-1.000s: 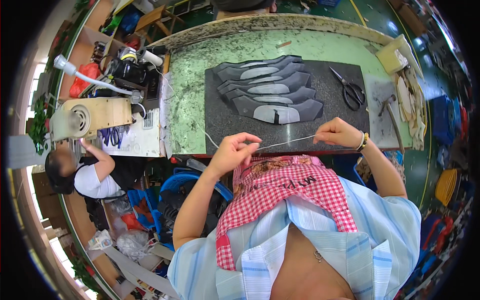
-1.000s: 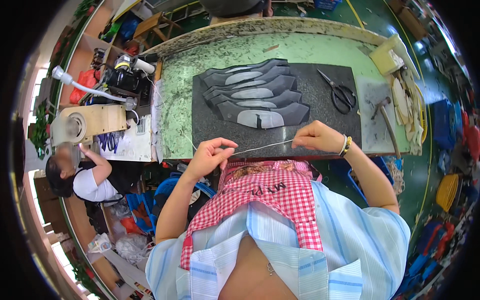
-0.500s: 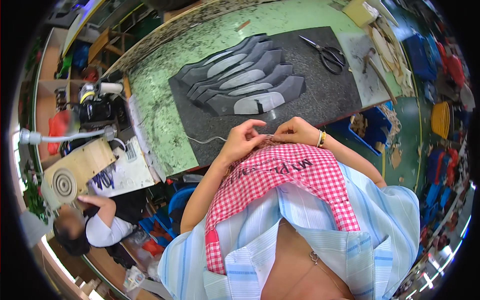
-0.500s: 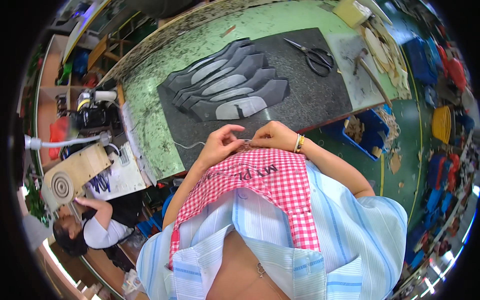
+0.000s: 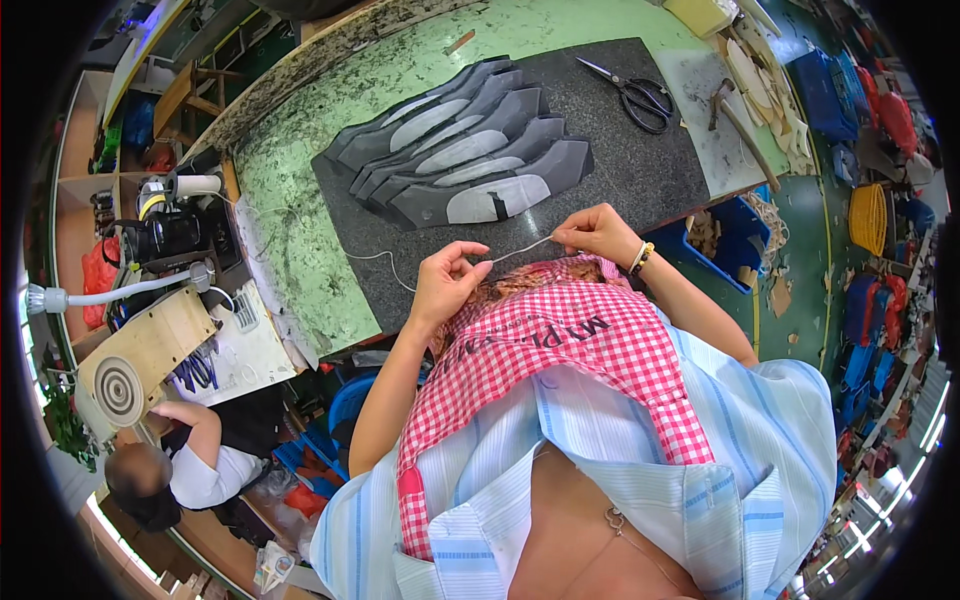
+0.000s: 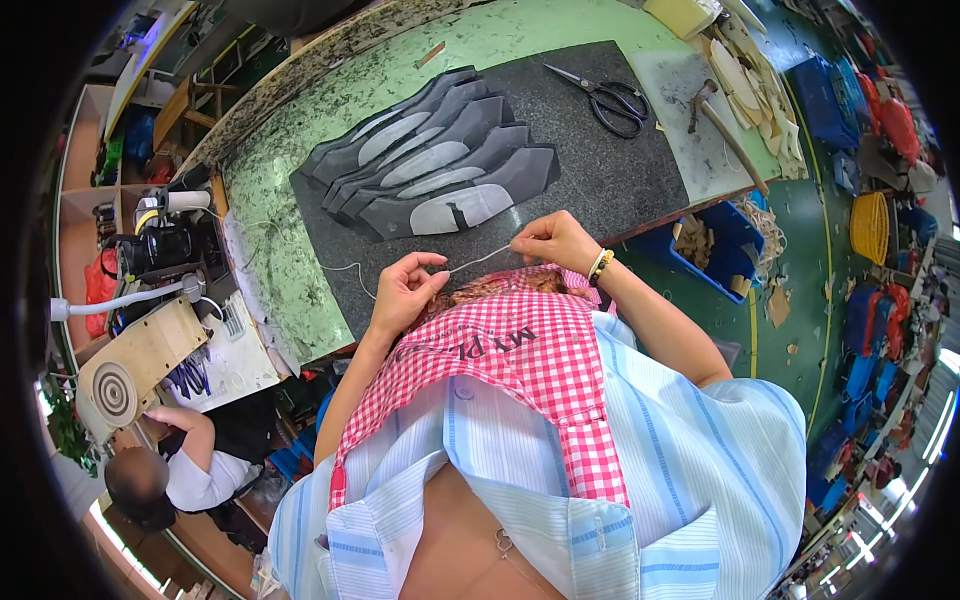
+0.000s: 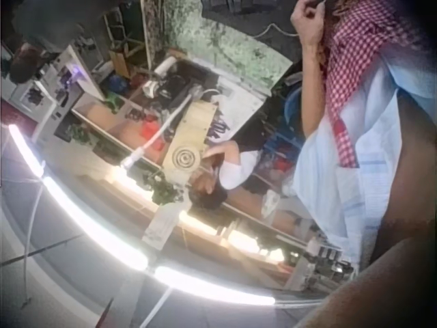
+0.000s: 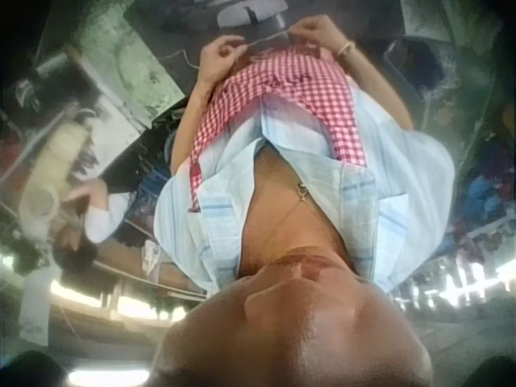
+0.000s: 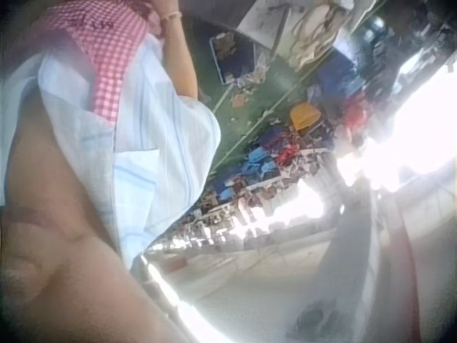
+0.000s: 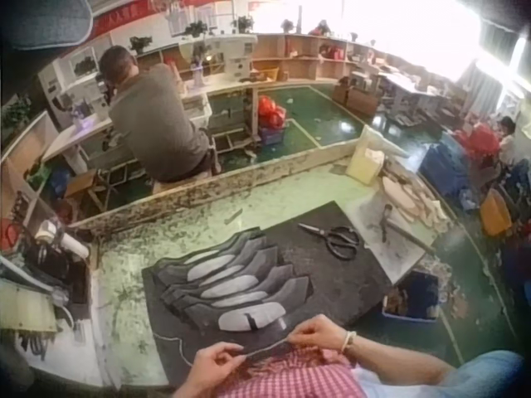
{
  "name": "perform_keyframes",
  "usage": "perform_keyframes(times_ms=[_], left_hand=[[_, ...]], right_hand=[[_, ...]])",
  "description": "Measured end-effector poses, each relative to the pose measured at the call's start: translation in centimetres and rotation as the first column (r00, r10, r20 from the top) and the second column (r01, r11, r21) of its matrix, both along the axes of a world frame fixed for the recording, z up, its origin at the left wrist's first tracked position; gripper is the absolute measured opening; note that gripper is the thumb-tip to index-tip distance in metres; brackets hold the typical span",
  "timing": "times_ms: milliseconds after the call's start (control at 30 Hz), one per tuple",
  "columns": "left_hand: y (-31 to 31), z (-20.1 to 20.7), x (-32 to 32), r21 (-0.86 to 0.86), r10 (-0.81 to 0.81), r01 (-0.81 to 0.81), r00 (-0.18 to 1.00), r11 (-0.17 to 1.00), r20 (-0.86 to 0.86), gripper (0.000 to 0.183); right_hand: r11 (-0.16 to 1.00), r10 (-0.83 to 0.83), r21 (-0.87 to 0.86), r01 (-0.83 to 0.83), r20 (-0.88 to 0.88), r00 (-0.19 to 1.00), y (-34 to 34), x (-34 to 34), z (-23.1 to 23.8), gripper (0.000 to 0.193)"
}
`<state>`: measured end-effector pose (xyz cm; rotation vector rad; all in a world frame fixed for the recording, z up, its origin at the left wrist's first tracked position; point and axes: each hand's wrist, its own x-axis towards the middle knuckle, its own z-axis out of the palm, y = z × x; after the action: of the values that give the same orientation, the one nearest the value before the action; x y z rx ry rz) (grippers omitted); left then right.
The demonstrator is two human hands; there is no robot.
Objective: The person handles and stacks various shoe components by hand on a workbench. The person picks up dark gray shoe parts, arranges them into a stack, and then collects additional items from around the workspace, including a bundle of straps and a plastic bottle, before gathering the stacked parts and passing them to another worker.
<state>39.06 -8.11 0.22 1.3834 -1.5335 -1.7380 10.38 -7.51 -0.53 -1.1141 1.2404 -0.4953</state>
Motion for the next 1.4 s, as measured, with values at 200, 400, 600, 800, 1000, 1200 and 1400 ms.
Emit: perform_keyframes(times_ms=[200, 400, 600, 800, 1000, 1200, 1400], left_hand=[[-0.3, -0.6, -0.1, -0.072, 0.199, -0.205, 0.976, 0.976, -0.084, 0.023], [-5.5, 0.7, -0.4, -0.183, 0.243, -0.242, 0.970, 0.953, -0.021, 0.024], [-8.0, -1.2, 0.2, -0.195, 0.263, -0.264, 0.964, 0.945, -0.033, 0.024], [-9.2, -2.8, -0.4, -0.391, 0.354, -0.251, 0.910, 0.885, 0.217, 0.022], [-10.4, -1.8, 0.2, -0.426, 0.345, -0.135, 0.814, 0.895, 0.468, 0.036], [-9.8, -0.3, 2.5, -0.371, 0.243, -0.053, 0.839, 0.927, 0.487, 0.041], [-7.8, -0.4, 7.0, -0.322, 0.183, -0.129, 0.973, 0.938, 0.144, 0.030]], right_hand=[[0.975, -0.221, -0.013, 0.221, 0.002, 0.975, -1.1, 0.8, -0.5, 0.016], [0.910, -0.299, -0.343, 0.234, -0.151, 0.942, -6.0, -0.5, -2.3, 0.023], [0.904, -0.304, -0.405, 0.133, -0.391, 0.869, -8.3, 0.7, -2.0, 0.024], [0.882, -0.282, -0.459, -0.109, -0.698, 0.659, -10.7, 0.4, -2.9, 0.019], [0.862, -0.452, -0.488, -0.139, -0.863, 0.226, -14.6, -11.7, -1.0, 0.044], [0.921, -0.099, -0.215, -0.324, -0.935, 0.339, -15.3, -15.2, -0.7, 0.044], [0.992, 0.115, 0.067, -0.102, -0.225, 0.968, -8.5, -5.6, 5.7, 0.050]])
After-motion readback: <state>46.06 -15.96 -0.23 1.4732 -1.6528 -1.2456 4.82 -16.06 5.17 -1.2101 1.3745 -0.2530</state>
